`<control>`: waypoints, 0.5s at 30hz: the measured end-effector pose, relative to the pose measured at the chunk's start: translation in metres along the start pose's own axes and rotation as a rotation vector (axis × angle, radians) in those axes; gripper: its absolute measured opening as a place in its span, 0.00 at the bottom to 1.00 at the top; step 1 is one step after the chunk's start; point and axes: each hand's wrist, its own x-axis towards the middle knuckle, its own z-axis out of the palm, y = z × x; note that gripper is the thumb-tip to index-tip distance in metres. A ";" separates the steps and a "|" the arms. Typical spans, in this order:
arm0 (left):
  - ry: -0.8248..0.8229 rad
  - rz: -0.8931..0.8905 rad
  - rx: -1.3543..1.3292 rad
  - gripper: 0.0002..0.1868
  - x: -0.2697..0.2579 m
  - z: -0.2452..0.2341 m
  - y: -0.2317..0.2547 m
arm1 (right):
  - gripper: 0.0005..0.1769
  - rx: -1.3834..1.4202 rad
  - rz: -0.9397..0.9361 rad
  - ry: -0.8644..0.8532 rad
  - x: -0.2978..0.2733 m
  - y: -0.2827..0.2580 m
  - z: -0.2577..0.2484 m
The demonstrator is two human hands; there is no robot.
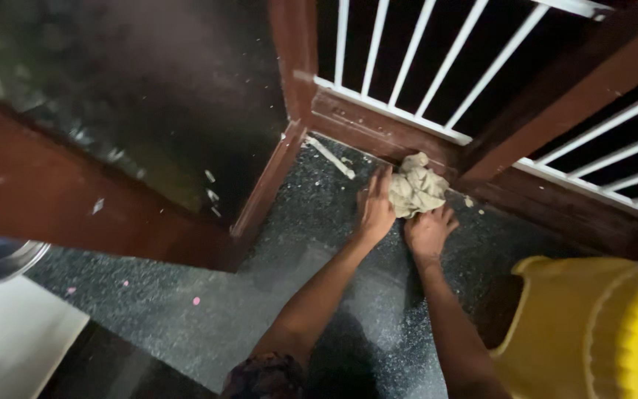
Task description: The person sits on the floor and wipes the lower section of a wooden window frame and the adjacent floor area using a cloth. They move a yellow plastic stool to access different parts of the frame and continue wiping the white metal bars and the wooden sill.
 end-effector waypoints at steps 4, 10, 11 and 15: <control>0.030 0.235 0.138 0.31 -0.024 -0.029 -0.032 | 0.31 -0.019 -0.011 0.001 0.000 0.002 0.001; -0.009 0.099 0.414 0.20 -0.057 -0.059 -0.074 | 0.34 -0.020 -0.023 0.035 -0.001 0.002 0.000; -0.027 -0.094 0.560 0.21 -0.051 -0.058 -0.079 | 0.31 0.035 -0.014 0.029 0.001 0.004 0.004; 0.288 -0.244 0.370 0.33 -0.037 -0.060 -0.082 | 0.18 0.314 0.198 0.086 -0.005 0.017 0.000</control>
